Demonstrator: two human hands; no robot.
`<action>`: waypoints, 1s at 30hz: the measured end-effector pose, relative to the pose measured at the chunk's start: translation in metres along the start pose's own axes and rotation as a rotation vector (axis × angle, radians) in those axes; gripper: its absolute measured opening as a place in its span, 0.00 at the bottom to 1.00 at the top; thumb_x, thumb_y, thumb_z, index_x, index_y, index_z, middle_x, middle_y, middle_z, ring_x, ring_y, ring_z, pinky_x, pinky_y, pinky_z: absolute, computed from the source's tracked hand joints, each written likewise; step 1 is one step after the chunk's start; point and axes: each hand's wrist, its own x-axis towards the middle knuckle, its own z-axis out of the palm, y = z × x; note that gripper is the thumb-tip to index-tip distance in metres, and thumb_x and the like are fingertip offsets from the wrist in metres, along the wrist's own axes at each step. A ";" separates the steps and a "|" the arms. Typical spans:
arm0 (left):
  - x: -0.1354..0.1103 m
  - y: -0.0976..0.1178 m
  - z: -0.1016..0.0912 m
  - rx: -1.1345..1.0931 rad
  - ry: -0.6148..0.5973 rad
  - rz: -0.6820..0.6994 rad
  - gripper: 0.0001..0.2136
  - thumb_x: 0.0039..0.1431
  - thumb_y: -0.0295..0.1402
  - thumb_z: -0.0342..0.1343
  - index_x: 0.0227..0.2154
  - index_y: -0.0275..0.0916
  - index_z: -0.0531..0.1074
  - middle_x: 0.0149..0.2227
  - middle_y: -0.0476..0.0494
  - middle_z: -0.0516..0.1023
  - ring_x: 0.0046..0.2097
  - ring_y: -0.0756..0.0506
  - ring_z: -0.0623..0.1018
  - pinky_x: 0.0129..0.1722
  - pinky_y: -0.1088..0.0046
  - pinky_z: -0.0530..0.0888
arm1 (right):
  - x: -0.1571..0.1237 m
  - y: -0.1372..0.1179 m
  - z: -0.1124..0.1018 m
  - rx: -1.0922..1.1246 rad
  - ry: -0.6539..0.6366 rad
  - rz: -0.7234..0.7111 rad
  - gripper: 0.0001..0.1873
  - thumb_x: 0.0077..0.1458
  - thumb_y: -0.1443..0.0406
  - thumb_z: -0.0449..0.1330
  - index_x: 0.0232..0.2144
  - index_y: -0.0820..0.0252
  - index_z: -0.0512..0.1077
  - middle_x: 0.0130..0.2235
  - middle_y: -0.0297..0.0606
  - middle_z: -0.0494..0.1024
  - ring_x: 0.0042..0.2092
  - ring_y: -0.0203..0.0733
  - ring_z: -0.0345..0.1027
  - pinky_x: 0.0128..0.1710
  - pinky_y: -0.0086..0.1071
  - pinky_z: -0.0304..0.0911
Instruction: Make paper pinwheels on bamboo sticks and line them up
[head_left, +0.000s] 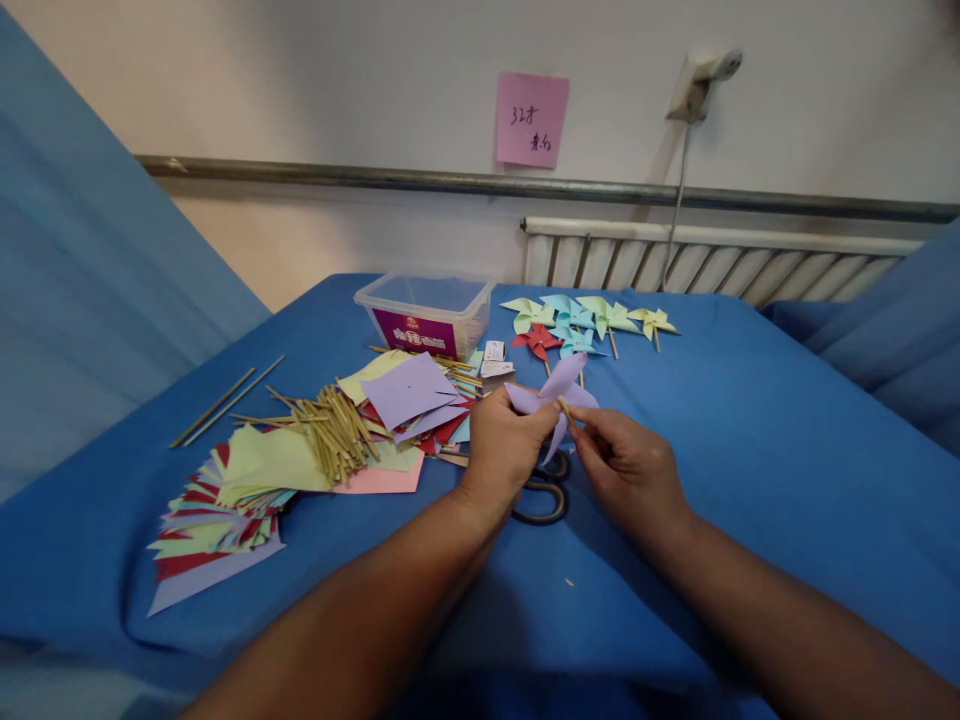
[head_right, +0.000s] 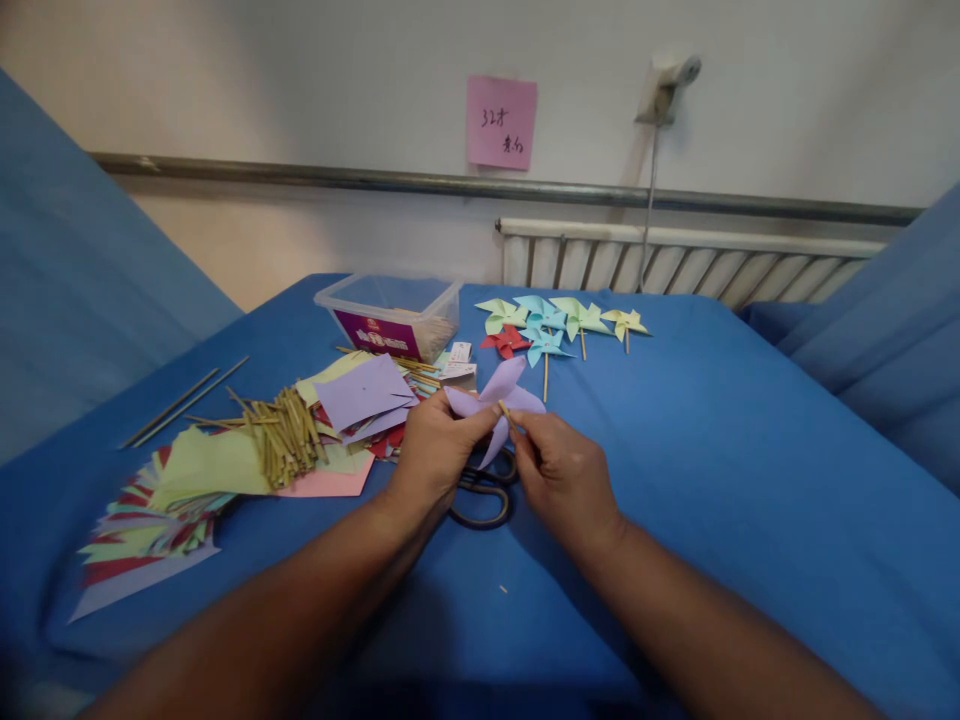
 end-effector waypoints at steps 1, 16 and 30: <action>0.000 0.000 0.000 -0.018 -0.002 -0.017 0.11 0.39 0.34 0.67 0.20 0.37 0.70 0.21 0.52 0.72 0.24 0.51 0.70 0.23 0.76 0.66 | 0.001 0.000 0.000 -0.029 -0.004 -0.018 0.13 0.62 0.67 0.54 0.46 0.58 0.76 0.33 0.37 0.79 0.31 0.38 0.72 0.31 0.30 0.65; 0.001 -0.003 0.001 -0.072 -0.073 -0.041 0.12 0.40 0.34 0.67 0.30 0.36 0.77 0.24 0.49 0.77 0.26 0.49 0.74 0.25 0.75 0.69 | 0.002 0.002 -0.003 -0.225 -0.076 -0.057 0.12 0.64 0.67 0.52 0.42 0.60 0.75 0.36 0.41 0.79 0.37 0.42 0.75 0.35 0.33 0.65; 0.004 -0.002 -0.002 -0.020 -0.109 -0.020 0.11 0.40 0.37 0.67 0.25 0.36 0.77 0.23 0.50 0.74 0.25 0.50 0.71 0.25 0.75 0.66 | 0.001 -0.005 -0.007 -0.191 -0.087 -0.063 0.10 0.64 0.65 0.52 0.37 0.59 0.74 0.30 0.38 0.78 0.31 0.39 0.72 0.31 0.30 0.62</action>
